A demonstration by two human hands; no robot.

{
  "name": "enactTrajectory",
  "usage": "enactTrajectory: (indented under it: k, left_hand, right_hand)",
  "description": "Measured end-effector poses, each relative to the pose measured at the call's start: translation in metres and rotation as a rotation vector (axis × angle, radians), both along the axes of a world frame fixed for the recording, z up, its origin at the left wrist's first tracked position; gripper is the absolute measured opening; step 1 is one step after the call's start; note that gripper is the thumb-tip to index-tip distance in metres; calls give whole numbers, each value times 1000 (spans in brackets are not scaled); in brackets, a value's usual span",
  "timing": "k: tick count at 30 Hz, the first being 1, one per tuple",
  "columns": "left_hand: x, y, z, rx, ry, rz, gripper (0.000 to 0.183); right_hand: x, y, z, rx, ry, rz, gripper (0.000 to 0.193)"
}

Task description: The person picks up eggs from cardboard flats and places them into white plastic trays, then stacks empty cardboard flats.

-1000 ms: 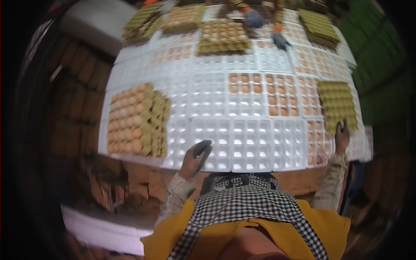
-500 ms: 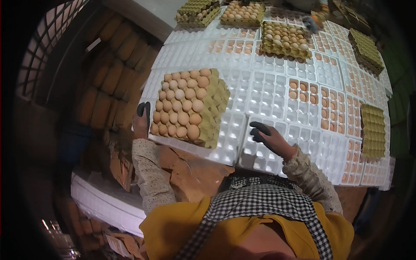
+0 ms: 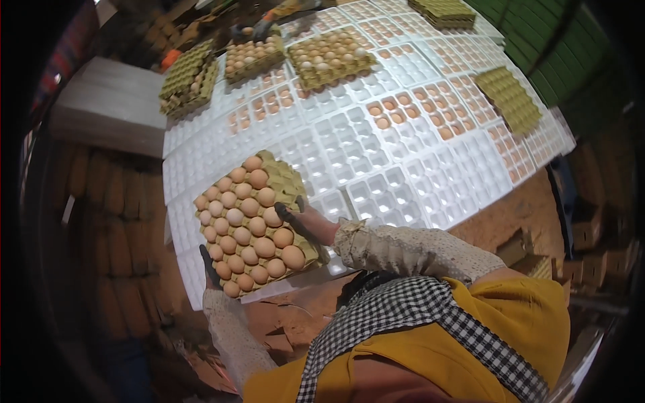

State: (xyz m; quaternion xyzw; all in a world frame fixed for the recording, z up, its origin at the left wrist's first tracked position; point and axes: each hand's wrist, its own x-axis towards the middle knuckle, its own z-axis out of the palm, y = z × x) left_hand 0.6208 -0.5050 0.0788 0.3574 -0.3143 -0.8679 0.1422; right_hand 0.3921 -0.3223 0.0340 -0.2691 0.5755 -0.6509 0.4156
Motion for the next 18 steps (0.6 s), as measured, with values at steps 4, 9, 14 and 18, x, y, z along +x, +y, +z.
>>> enactTrajectory:
  k: [4,9,14,18]
  left_hand:
    - [-9,6,6,23,7,-44,53]
    - [3,7,11,-45,-17,-97,56]
    - [-5,20,39,-396,-180,-246,51]
    - [-39,89,85,-614,-238,-106,47]
  right_hand:
    - [-3,-3,-18,-120,-22,-14,63]
    - [6,-1,8,275,264,39,63]
    - [17,3,18,408,615,-206,60]
    - [1,23,14,284,549,-278,48]
